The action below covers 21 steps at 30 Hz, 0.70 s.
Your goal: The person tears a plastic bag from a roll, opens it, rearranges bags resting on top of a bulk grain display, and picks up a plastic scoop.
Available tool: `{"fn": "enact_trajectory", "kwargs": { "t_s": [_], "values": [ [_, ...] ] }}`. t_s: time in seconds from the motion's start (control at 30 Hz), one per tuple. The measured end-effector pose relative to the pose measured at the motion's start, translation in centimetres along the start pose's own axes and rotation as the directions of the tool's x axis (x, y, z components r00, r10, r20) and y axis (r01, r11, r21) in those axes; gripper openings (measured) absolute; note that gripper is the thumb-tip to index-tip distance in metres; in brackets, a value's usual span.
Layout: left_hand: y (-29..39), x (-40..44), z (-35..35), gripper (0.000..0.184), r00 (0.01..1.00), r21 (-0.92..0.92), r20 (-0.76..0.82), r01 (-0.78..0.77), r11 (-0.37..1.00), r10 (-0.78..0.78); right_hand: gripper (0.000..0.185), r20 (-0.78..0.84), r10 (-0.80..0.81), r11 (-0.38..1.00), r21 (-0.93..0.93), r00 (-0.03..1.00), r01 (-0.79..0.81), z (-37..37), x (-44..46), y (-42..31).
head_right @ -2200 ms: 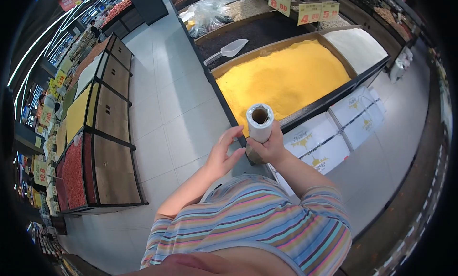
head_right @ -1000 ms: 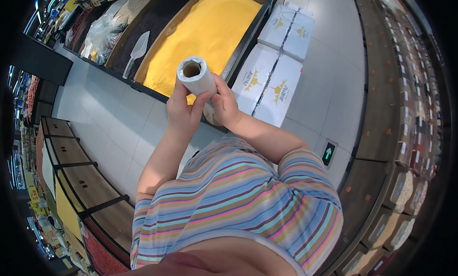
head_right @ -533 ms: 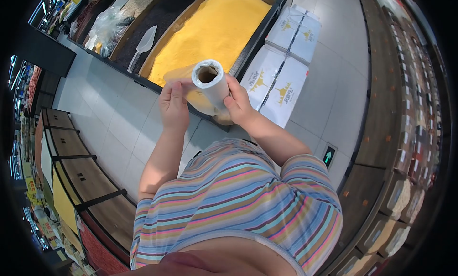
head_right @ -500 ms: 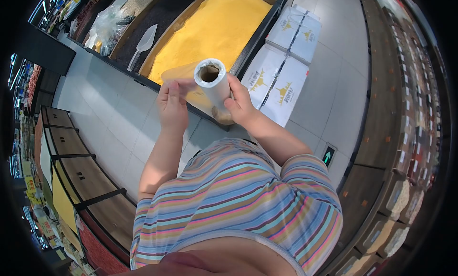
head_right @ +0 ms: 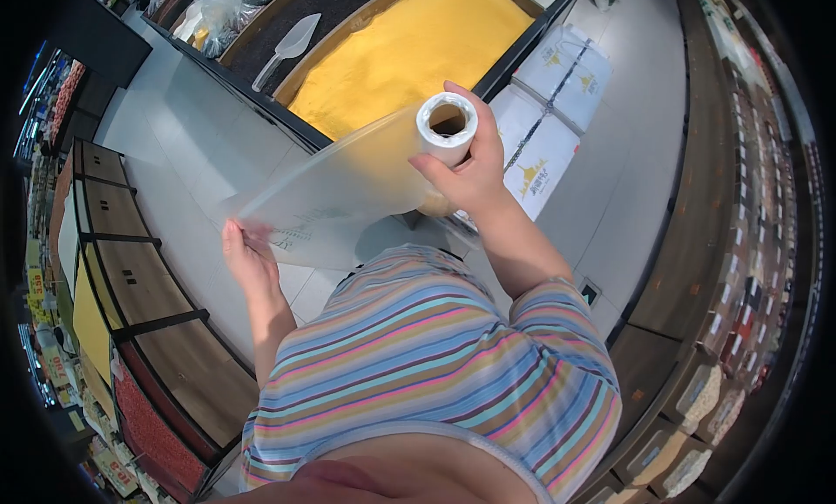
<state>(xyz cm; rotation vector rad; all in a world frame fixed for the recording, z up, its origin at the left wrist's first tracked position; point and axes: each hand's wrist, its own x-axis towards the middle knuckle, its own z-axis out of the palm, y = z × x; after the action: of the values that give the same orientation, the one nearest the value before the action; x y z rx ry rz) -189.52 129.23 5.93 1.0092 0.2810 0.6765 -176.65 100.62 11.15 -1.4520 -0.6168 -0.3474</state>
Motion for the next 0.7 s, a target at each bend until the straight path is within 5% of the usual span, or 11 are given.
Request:
{"fn": "enact_trajectory", "kwargs": {
  "t_s": [0.27,0.7],
  "values": [
    [0.8,-2.3,-4.4,0.025,0.984,0.056,-0.177,0.019,0.998,-0.009,0.062,0.091,-0.045,0.982,0.186,0.995,0.027,-0.3,2.2,-1.6],
    [-1.7,-2.8,-6.4,0.020,0.974,0.009,-0.199,0.113,0.994,-0.109,0.046,0.125,-0.040,0.967,0.254,0.991,0.007,-0.2,2.7,-1.3]
  ]
}}
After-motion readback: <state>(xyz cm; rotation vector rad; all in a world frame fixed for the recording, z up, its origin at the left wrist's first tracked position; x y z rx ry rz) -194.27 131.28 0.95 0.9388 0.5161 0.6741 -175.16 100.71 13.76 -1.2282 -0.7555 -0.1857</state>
